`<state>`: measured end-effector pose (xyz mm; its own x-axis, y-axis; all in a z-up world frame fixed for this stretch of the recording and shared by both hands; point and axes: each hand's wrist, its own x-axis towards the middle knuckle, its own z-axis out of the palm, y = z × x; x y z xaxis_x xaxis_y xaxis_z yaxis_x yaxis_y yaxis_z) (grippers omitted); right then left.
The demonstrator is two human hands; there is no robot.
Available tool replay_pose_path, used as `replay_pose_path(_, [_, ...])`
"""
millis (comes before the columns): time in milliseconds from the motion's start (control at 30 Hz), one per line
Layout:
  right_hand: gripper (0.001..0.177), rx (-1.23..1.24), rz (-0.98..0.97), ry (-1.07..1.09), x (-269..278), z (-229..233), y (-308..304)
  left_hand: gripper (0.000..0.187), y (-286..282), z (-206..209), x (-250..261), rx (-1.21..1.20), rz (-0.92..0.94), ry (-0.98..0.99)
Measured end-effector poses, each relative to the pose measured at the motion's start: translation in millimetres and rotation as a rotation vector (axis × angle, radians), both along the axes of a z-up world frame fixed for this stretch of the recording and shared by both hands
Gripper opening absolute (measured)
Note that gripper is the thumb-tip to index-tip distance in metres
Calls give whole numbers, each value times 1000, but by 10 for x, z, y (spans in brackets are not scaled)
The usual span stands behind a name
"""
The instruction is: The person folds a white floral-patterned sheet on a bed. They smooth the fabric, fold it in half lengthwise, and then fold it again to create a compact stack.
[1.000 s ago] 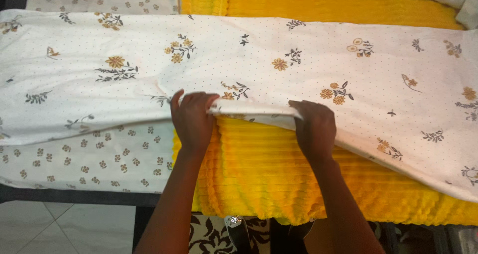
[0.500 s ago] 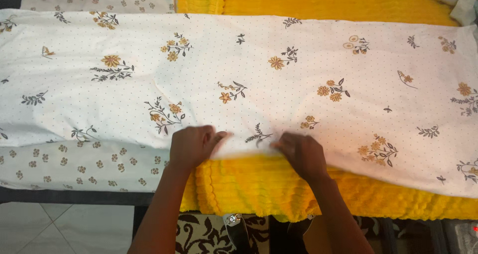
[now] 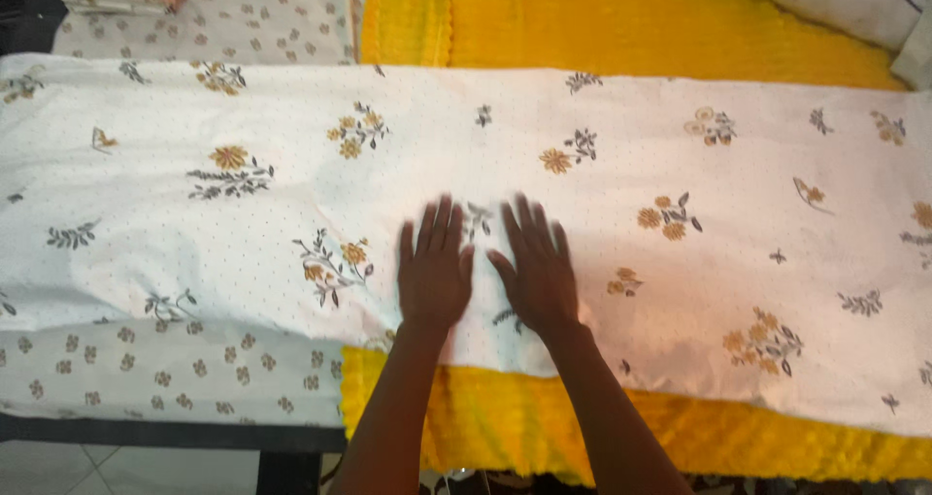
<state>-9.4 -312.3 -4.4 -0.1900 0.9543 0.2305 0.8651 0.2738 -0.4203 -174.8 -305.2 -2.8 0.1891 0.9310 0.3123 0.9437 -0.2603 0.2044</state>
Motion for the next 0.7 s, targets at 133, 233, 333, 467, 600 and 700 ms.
replay_pose_path(133, [70, 33, -96, -109, 188, -129, -57, 60, -19, -140, -34, -21, 17, 2])
replay_pose_path(233, [70, 25, -194, -101, 327, -153, 28, 58, 70, -149, 43, -43, 74, -49])
replay_pose_path(333, [70, 4, -272, -141, 435, -179, 270, 60, 272, -146, 189, -7, 105, -111])
replay_pose_path(467, [69, 45, -266, -98, 580, -236, 742, 63, 736, -173, 372, 40, 81, -130])
replay_pose_path(600, [68, 43, -170, -63, 727, -308, 1292, 65, 1277, -202, 554, 21, 43, -107])
replay_pose_path(700, [65, 53, -74, -40, 868, -364, 1794, 66, 1659, -223, 701, -32, 50, -116])
